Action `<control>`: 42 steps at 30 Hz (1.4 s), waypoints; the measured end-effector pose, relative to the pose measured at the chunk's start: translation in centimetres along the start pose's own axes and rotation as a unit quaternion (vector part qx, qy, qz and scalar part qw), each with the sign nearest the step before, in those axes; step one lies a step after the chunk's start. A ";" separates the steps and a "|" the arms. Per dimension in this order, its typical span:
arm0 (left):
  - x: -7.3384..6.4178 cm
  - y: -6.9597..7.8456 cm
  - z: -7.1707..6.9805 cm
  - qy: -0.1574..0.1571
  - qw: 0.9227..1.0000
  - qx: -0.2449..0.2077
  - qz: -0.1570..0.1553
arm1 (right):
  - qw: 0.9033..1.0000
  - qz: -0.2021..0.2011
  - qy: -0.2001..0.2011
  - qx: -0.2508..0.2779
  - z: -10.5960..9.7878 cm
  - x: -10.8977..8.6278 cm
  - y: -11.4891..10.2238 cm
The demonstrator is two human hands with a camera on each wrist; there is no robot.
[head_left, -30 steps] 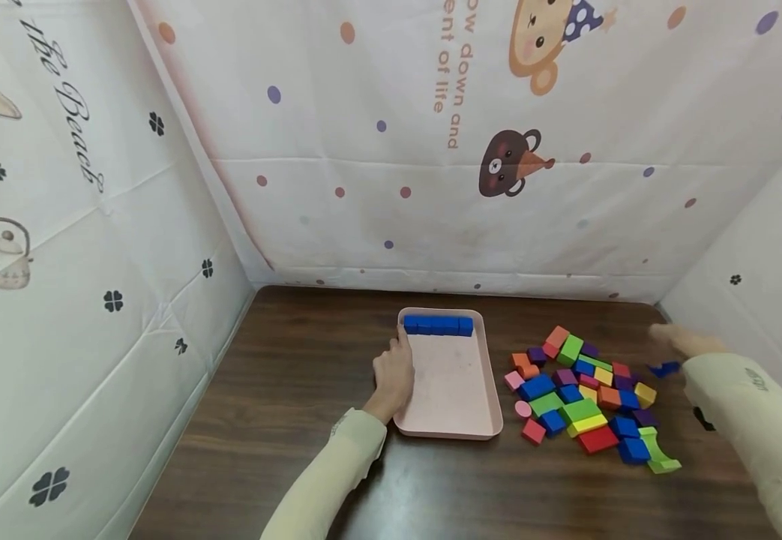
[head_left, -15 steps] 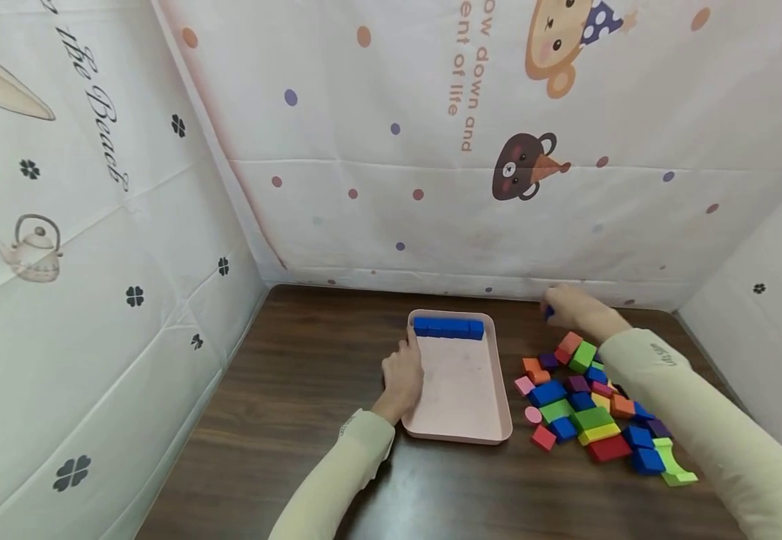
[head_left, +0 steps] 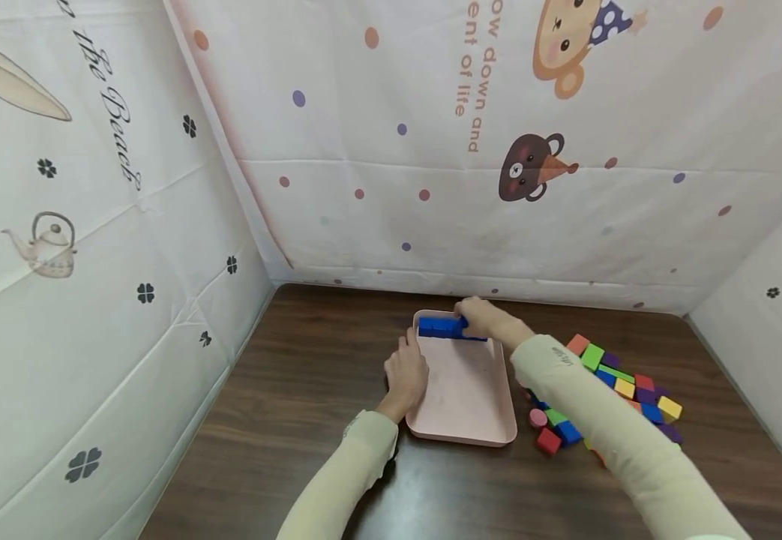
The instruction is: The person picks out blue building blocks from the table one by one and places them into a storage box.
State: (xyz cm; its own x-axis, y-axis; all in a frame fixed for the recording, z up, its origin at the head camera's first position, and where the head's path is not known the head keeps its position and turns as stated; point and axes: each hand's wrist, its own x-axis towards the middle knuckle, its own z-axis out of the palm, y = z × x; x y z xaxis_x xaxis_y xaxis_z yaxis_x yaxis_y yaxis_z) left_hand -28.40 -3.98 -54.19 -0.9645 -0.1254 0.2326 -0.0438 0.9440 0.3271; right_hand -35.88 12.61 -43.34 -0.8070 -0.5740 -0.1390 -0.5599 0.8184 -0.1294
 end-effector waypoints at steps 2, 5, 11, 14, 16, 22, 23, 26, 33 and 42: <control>0.0 -0.3 -0.1 0.008 1.000 -0.012 -0.008 | 1.000 -0.004 -0.001 0.009 1.0 1.1 -1.0; 0.2 -0.6 -0.2 0.014 1.000 -0.013 -0.016 | 0.999 -0.010 -0.006 0.032 2.2 2.4 -2.3; 0.3 -0.2 -0.1 -0.001 1.000 -0.023 -0.007 | 0.999 -0.003 -0.011 0.031 3.6 2.9 -3.2; 0.3 0.1 0.1 0.000 1.000 -0.021 -0.010 | 1.000 -0.004 -0.001 0.016 3.8 2.9 -3.1; 0.3 0.2 0.2 0.001 1.000 -0.017 -0.012 | 1.000 -0.007 0.004 0.008 4.0 2.9 -3.0; 0.2 0.5 0.4 0.004 1.000 -0.014 -0.004 | 0.999 -0.012 0.029 -0.014 4.4 2.6 -2.5; 0.2 0.6 0.5 0.004 1.000 -0.014 -0.002 | 0.999 -0.013 0.034 -0.018 4.5 2.5 -2.4; 0.1 0.7 0.5 0.004 1.000 -0.016 0.000 | 0.999 -0.016 0.046 -0.022 4.6 2.3 -2.2; 0.0 0.8 0.6 0.009 1.000 -0.012 0.004 | 0.998 0.017 0.059 -0.003 3.0 1.5 0.0; 0.3 0.4 0.3 -0.006 1.000 0.021 0.000 | 0.997 0.074 0.032 -0.001 -3.8 -4.0 9.2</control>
State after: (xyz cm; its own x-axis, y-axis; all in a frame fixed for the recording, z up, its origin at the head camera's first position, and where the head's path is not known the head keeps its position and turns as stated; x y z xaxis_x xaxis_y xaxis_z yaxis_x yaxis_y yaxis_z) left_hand -28.73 -3.58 -54.28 -0.9674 -0.1227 0.2214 -0.0552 0.9558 0.2887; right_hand -38.51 22.50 -40.23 -0.8908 -0.4446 -0.0940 -0.4345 0.8938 -0.1108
